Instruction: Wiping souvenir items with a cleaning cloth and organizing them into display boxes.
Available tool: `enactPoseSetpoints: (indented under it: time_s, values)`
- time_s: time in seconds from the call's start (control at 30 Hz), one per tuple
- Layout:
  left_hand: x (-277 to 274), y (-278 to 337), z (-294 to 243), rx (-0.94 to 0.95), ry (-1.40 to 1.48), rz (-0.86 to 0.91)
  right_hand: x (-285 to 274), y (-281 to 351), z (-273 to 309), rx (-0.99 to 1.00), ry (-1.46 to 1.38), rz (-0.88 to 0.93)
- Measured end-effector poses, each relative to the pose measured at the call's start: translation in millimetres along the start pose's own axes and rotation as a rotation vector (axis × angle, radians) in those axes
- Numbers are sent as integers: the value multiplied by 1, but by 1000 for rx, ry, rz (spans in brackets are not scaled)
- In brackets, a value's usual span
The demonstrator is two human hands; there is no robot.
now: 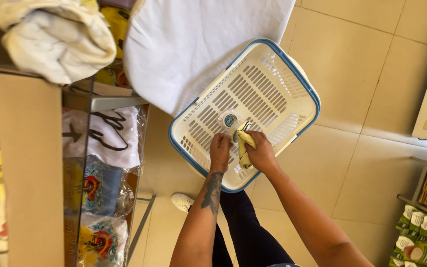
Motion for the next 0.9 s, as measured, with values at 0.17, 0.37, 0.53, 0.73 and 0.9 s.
enactPoseSetpoints:
  time_s: [0.17,0.37,0.53,0.73,0.9]
  values:
    - [12,52,-41,18,232,60,-22,16,34,-90,10,-76]
    - [-15,109,-101,51,467,46,-50,29,45,63,-326,-31]
    - [-37,192,-164,154,538,61,-60,94,142,45,-924,178]
    - [-91,316,-247,339,590,32,-66,173,244,-74,-936,362]
    - [-152,385,-270,459,507,-90,-89,269,356,-407,-572,388]
Point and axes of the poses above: each hand's wrist, its own y-axis away from the middle knuckle, its own x-axis out of the palm, z = x × y, the point moved 8 cm from there along -y, towards the middle knuckle, and after that the axes turned 8 degrees about y, right-handed, at the moved point
